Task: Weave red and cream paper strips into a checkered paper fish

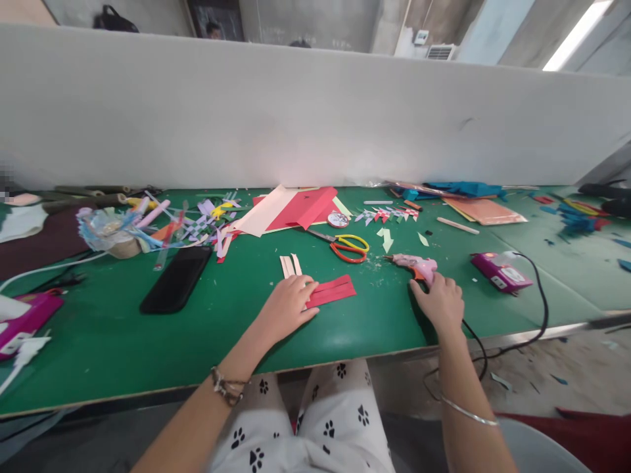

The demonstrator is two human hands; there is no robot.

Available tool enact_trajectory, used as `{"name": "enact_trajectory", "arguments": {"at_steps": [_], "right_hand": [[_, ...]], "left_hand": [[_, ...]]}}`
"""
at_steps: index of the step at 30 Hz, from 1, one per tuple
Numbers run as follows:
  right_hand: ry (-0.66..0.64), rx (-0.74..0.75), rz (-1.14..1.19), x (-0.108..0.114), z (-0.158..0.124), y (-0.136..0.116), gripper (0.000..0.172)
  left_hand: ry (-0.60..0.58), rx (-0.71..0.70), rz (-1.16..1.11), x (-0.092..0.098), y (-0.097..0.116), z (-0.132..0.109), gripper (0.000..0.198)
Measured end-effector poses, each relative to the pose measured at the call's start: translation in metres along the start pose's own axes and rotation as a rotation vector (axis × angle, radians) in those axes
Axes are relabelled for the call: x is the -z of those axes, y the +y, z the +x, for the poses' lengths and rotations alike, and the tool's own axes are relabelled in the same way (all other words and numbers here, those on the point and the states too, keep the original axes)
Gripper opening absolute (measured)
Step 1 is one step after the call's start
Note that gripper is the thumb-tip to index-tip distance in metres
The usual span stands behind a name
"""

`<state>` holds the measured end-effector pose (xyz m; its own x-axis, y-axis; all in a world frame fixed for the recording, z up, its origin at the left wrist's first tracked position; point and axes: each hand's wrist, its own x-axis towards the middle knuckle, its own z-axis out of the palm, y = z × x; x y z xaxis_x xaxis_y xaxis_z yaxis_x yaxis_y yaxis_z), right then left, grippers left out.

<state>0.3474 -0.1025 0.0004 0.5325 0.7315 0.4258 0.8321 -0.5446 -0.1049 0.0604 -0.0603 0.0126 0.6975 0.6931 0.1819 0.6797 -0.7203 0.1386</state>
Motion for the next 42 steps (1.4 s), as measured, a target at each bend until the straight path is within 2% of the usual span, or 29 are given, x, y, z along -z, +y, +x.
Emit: {"name": "enact_trajectory", "arguments": {"at_steps": [3, 6, 16, 24, 32, 34, 38, 42], "right_hand": [[-0.04, 0.033, -0.001, -0.005, 0.003, 0.0, 0.036], [-0.037, 0.045, -0.003, -0.006, 0.003, 0.0, 0.033], [-0.051, 0.025, -0.025, -0.004, 0.002, -0.002, 0.036], [-0.056, -0.001, 0.015, -0.004, 0.0, -0.002, 0.033], [-0.043, -0.112, 0.137, -0.002, 0.0, -0.002, 0.038], [-0.038, -0.137, 0.158, 0.0, -0.001, -0.003, 0.041], [-0.02, -0.134, 0.253, 0.005, -0.008, -0.01, 0.044], [0.013, -0.08, 0.426, 0.013, -0.02, -0.021, 0.048]], "left_hand": [[-0.096, 0.039, 0.06, 0.003, 0.018, 0.015, 0.026], [-0.122, 0.089, 0.096, 0.004, 0.025, 0.023, 0.016], [-0.148, 0.063, 0.111, 0.002, 0.024, 0.023, 0.007], [-0.151, 0.11, -0.048, -0.004, 0.021, 0.019, 0.011], [-0.036, 0.155, -0.552, -0.008, 0.009, 0.011, 0.011], [-0.013, 0.154, -0.618, -0.008, 0.006, 0.009, 0.005], [0.09, 0.123, -0.7, -0.009, 0.002, 0.003, 0.015], [0.149, 0.147, -0.835, -0.01, -0.002, -0.004, 0.008]]}}
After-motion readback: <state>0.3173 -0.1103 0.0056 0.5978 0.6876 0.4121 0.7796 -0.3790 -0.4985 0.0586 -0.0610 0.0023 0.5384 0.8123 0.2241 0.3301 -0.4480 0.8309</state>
